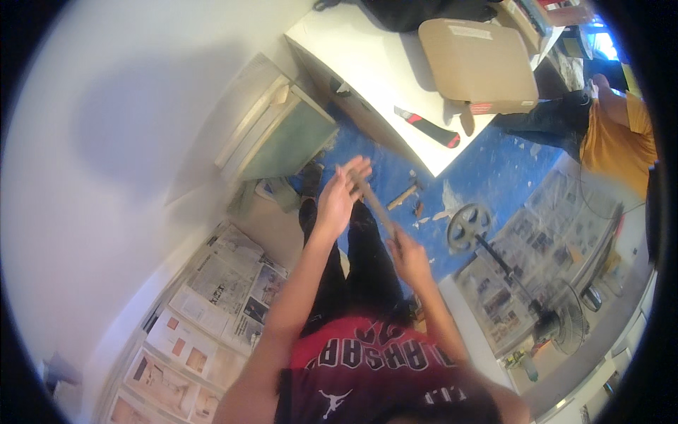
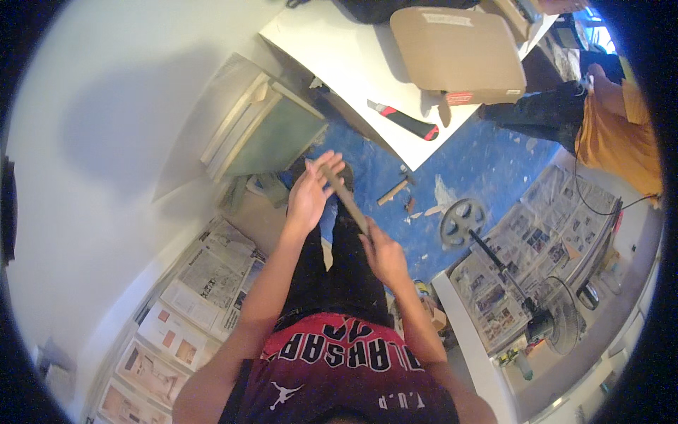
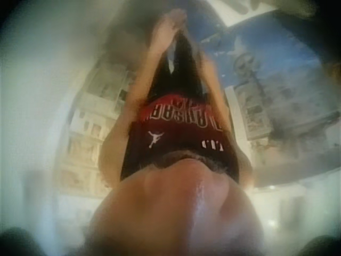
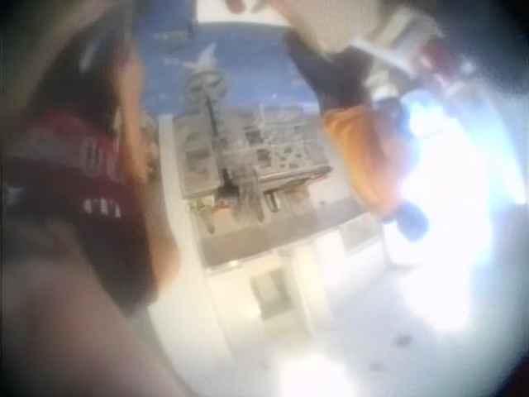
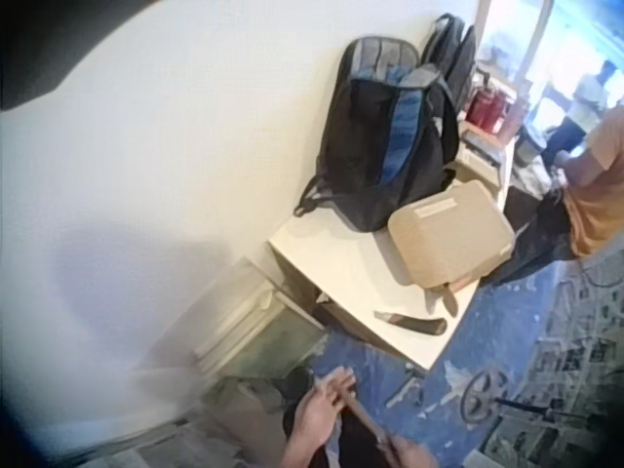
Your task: The person is assembling a white wooden cabinet. They use a utility knife to trim a white edge banding, a hammer to tap it into place, and a chisel to clean up the edges. The person works on the top and side edges of the cabinet.
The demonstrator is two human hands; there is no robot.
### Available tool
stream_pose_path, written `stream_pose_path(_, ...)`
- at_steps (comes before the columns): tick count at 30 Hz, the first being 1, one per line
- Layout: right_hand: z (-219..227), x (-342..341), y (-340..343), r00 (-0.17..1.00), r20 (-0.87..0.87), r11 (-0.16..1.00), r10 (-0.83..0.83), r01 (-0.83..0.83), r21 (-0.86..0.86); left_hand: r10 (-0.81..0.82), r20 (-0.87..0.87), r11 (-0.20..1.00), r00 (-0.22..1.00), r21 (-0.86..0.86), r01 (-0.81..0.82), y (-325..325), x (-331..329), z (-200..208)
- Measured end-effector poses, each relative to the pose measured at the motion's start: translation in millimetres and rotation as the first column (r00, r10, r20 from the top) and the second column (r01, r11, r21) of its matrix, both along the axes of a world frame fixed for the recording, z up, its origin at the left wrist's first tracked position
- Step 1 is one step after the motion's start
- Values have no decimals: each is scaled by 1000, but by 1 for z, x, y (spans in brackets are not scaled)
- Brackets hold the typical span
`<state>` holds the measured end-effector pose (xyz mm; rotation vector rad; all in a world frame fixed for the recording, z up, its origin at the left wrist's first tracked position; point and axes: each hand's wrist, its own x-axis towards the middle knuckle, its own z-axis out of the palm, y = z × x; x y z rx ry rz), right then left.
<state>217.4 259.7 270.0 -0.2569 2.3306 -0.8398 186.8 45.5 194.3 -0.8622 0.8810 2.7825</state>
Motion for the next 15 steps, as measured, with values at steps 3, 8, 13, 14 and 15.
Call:
stream_pose_path(3, -31, 22, 30, 977, 94, 978, -191, 180, 106, -176, 3, 976, 984, -127, 175, -1, -52, -53)
stream_pose_path(8, -55, 86, 34, 482, 507, 639, -714, 744, 193, -178, -248, 894, 952, 364, 262, 16, -96, -96)
stream_pose_path(13, -75, 104, 8, 169, 602, 399, -780, 876, 272, -227, -316, 869, 921, 361, 338, 12, -103, -116)
stream_pose_path(14, -82, 110, 2, 186, 580, 401, -793, 877, 267, -264, -340, 869, 903, 322, 375, 9, -105, -119)
stream_pose_path(15, -92, 112, -1, 211, 561, 412, -800, 873, 259, -292, -361, 873, 885, 277, 402, 4, -108, -123)
